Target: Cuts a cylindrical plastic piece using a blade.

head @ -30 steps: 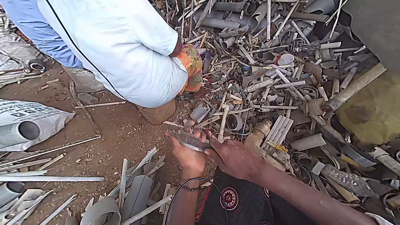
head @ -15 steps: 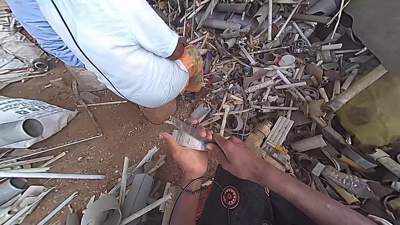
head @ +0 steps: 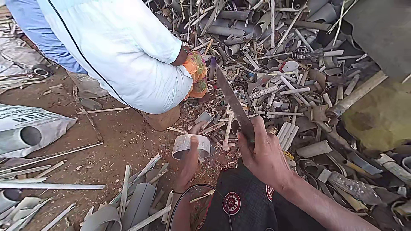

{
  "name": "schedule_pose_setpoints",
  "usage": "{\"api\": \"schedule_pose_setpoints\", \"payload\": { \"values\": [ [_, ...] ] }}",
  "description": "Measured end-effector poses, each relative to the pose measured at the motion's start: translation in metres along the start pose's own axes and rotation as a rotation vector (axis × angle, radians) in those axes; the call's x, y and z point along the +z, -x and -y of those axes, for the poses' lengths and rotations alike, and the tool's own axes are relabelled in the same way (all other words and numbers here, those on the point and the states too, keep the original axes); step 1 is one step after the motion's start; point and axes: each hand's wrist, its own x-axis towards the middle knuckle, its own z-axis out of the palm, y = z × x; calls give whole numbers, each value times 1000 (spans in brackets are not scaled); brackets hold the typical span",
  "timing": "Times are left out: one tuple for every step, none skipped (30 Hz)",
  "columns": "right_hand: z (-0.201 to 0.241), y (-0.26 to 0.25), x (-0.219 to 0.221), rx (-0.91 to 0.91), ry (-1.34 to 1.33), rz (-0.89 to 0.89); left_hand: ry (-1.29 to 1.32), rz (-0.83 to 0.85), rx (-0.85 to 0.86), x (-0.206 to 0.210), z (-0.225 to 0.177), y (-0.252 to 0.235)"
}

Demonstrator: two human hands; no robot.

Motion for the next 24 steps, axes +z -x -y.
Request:
{"api": "schedule_pose_setpoints", "payload": {
  "values": [
    [-1,4,2,2,-19,36,73,-35,-27,1,0,-1],
    [0,8,1,8,-27,178,176,-86,-67,3,-3,-3],
    [3,9,-3,40,-16,455,263,-136,-112,6,-8,-3],
    [10,2,-9,125,8,812,335,-172,-142,7,-14,-3],
    [14,-5,-9,189,35,1021,390,-199,-168,9,-18,-3],
    [14,-8,-9,220,55,1063,446,-219,-188,10,-21,-3],
    [11,-7,-10,228,69,988,513,-237,-211,11,-24,-4],
    [6,-2,-10,200,59,812,586,-255,-235,10,-25,-3],
    [-1,3,-6,127,29,587,658,-257,-250,8,-27,-2],
    [-5,6,-1,62,-9,439,715,-249,-253,6,-28,-1],
    [-7,7,2,13,-47,413,740,-239,-250,5,-29,0],
    [-6,6,-1,0,-62,525,726,-229,-242,7,-30,-1],
    [-1,1,-7,46,-50,735,678,-203,-232,9,-30,-1],
    [3,-3,-10,96,-16,896,598,-181,-224,13,-27,0],
    [4,-5,-10,144,3,952,467,-149,-204,15,-24,1],
    [2,-5,-11,179,19,936,300,-116,-164,16,-19,3],
    [-1,-6,-13,202,23,866,138,-75,-134,18,-15,5],
    [-6,-6,-13,220,15,779,59,-39,-124,17,-12,6],
    [-10,-7,-14,235,5,718,124,-38,-145,16,-12,6],
    [-14,-8,-14,235,-12,676,307,-69,-185,16,-13,5],
    [-16,-8,-14,230,-30,664,501,-104,-244,15,-16,3],
    [-16,-5,-13,212,-45,661,650,-156,-309,14,-21,2],
    [-15,-1,-9,181,-48,666,741,-226,-360,14,-26,0],
    [-11,2,-7,154,-38,691,806,-293,-386,15,-29,-2]
  ]
}}
